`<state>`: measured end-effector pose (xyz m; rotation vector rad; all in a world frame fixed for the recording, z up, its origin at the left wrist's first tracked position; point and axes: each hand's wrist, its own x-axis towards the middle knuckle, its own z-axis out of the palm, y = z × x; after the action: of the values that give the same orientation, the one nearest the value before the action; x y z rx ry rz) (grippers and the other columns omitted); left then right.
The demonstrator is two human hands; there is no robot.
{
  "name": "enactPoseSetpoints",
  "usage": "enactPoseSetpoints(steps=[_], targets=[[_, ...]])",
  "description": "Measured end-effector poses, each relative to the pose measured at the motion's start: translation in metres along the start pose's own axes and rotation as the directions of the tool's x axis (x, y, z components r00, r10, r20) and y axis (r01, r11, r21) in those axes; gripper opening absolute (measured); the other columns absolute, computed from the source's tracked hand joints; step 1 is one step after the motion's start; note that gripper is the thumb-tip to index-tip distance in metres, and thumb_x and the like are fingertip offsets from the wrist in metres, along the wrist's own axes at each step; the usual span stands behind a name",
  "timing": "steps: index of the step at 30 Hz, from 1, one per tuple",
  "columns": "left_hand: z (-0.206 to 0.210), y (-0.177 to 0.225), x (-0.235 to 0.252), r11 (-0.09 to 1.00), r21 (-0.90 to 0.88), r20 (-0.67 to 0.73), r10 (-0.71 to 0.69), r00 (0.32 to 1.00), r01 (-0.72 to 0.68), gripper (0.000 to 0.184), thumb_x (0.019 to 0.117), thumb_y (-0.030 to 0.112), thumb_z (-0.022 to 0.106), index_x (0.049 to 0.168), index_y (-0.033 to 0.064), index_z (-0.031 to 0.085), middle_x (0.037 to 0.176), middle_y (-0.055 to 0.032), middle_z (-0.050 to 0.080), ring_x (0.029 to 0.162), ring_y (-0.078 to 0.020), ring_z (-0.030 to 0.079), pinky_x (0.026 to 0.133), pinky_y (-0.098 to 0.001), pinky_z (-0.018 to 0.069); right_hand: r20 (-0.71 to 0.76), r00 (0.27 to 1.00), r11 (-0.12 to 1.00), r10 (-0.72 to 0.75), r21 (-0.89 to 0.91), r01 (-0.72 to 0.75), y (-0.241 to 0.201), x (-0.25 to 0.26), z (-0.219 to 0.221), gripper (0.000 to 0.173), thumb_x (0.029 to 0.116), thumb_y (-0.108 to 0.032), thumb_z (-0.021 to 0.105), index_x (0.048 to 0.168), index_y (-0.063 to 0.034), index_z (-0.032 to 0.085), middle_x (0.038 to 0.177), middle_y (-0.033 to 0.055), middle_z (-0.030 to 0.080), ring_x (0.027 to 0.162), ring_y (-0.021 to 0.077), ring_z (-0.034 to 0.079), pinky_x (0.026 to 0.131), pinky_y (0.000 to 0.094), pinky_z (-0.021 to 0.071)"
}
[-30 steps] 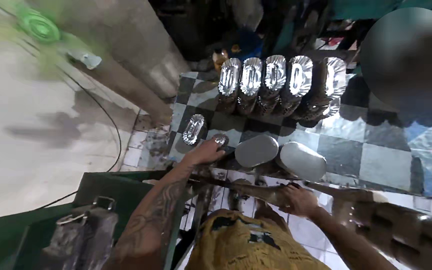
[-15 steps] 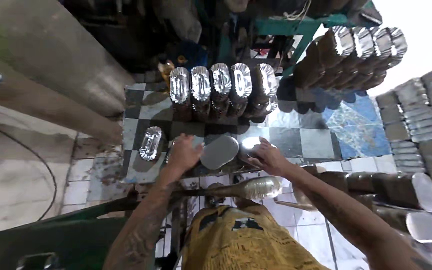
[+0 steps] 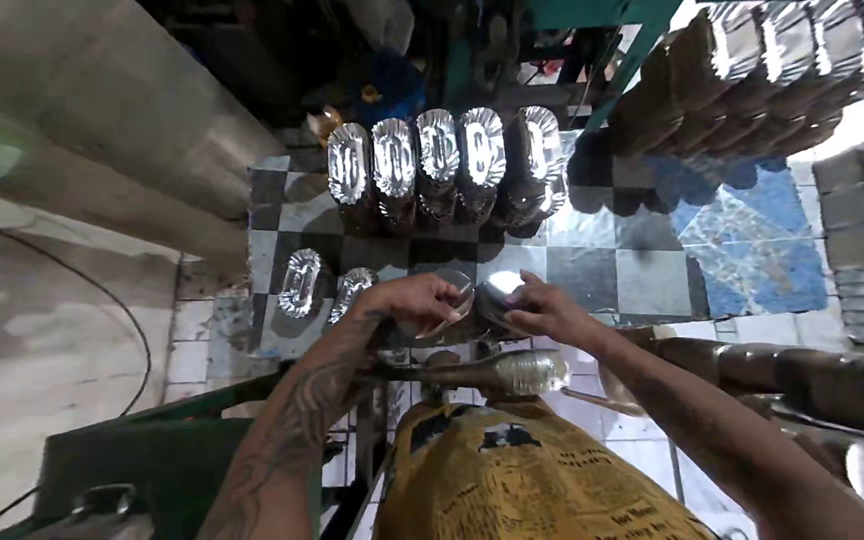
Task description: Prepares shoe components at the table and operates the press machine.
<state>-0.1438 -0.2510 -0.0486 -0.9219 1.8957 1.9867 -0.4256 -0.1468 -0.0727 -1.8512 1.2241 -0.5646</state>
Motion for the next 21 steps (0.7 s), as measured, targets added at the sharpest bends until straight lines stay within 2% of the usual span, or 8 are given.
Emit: enactPoseSetpoints(steps=[2, 6, 8, 10, 13, 16, 18, 21], targets=[[0.001, 0.004, -0.002, 0.999, 0.034, -0.021, 0.0, 1.0, 0.001, 0.018, 0.0976, 0.011, 0.068, 0.113, 0.0012, 0.068, 0.085, -0.0094, 0.069, 0.065, -0.0142, 0.062, 0.063, -0.0321, 0.0552, -0.073, 0.997, 0.993, -0.009, -0.115, 0.001, 0.001, -0.003, 0.009, 0.023, 0.0925, -0.025, 0.072, 0.1, -0.0032, 0.076, 0.1, 0.009, 0.075, 0.107, 0.0229, 0.069, 0.118, 0.0491, 0.0392], [0.021, 0.017, -0.001, 0.92, 0.376, -0.268, -0.002, 0.963, 0.107, 0.046, 0.093, 0.017, 0.072, 0.136, 0.0081, 0.06, 0.109, -0.0181, 0.07, 0.092, -0.0306, 0.069, 0.084, -0.053, 0.0563, -0.052, 0.997, 0.874, -0.065, -0.485, 0.031, -0.002, -0.003, 0.032, 0.031, 0.0951, -0.027, 0.064, 0.103, 0.0001, 0.075, 0.105, 0.0143, 0.076, 0.115, 0.0316, 0.068, 0.125, 0.0507, 0.0262], [0.048, 0.016, -0.001, 0.809, 0.559, -0.399, 0.07, 0.914, 0.182, 0.046, 0.0986, 0.031, 0.063, 0.141, 0.0146, 0.056, 0.108, -0.0172, 0.071, 0.098, -0.0354, 0.069, 0.085, -0.0598, 0.0552, -0.042, 0.999, 0.817, 0.012, -0.576, -0.034, -0.031, -0.005, 0.029, 0.026, 0.0973, -0.022, 0.064, 0.109, -0.0014, 0.075, 0.114, 0.0161, 0.074, 0.122, 0.0342, 0.065, 0.119, 0.0513, 0.0371], [0.072, 0.013, -0.018, 0.786, 0.603, -0.493, 0.231, 0.839, 0.138, 0.039, 0.1056, 0.03, 0.051, 0.138, 0.0097, 0.058, 0.109, -0.018, 0.07, 0.102, -0.0361, 0.069, 0.089, -0.0594, 0.0546, -0.173, 0.985, 0.828, -0.002, -0.553, -0.096, -0.074, -0.016, 0.02, 0.023, 0.0961, -0.013, 0.065, 0.113, 0.0001, 0.073, 0.117, 0.0195, 0.072, 0.116, 0.0386, 0.066, 0.099, 0.0554, 0.0528], [0.104, 0.018, -0.081, 0.93, 0.181, -0.699, 0.351, 0.623, -0.321, 0.042, 0.0977, 0.011, 0.042, 0.133, 0.0025, 0.062, 0.121, -0.0103, 0.069, 0.108, -0.0161, 0.066, 0.095, -0.0392, 0.0551, -0.539, 0.84, 0.997, 0.054, -0.024, -0.08, -0.103, -0.032, 0.027, 0.026, 0.1002, -0.006, 0.049, 0.11, 0.005, 0.07, 0.111, 0.0136, 0.071, 0.105, 0.0232, 0.067, 0.093, 0.0423, 0.0544], [0.142, 0.004, -0.093, 0.749, -0.423, -0.811, -0.063, 0.582, -0.509, 0.033, 0.0905, 0.007, 0.041, 0.115, 0.0067, 0.063, 0.099, -0.0008, 0.068, 0.09, -0.0078, 0.065, 0.08, -0.0331, 0.0566, -0.428, 0.753, 0.683, 0.499, 0.729, -0.039, -0.127, -0.029, 0.081, 0.029, 0.1078, -0.016, 0.039, 0.11, -0.0061, 0.066, 0.088, -0.0002, 0.071, 0.08, 0.0096, 0.069, 0.074, 0.0342, 0.0609], [0.158, -0.021, -0.081, 0.624, -0.607, -0.755, -0.259, 0.603, -0.492, 0.028, 0.0965, 0.005, 0.04, 0.114, 0.0033, 0.061, 0.096, -0.0046, 0.065, 0.087, -0.0124, 0.064, 0.078, -0.0356, 0.0551, -0.265, 0.756, 0.557, 0.598, 0.816, -0.155, -0.142, -0.02, 0.114, 0.034, 0.1094, -0.019, 0.036, 0.118, -0.0028, 0.064, 0.093, 0.0033, 0.07, 0.085, 0.011, 0.069, 0.078, 0.0351, 0.0601], [0.175, -0.045, -0.084, 0.343, -0.738, -0.674, -0.349, 0.651, -0.581, 0.025, 0.098, 0.007, 0.036, 0.108, 0.0058, 0.059, 0.091, -0.0068, 0.068, 0.083, -0.0159, 0.068, 0.072, -0.0375, 0.0589, 0.033, 0.876, 0.569, 0.482, 0.748, -0.341, -0.146, -0.026, 0.112, 0.031, 0.1054, -0.01, 0.043, 0.131, -0.0013, 0.058, 0.103, 0.004, 0.07, 0.091, 0.0099, 0.069, 0.084, 0.033, 0.0592]])
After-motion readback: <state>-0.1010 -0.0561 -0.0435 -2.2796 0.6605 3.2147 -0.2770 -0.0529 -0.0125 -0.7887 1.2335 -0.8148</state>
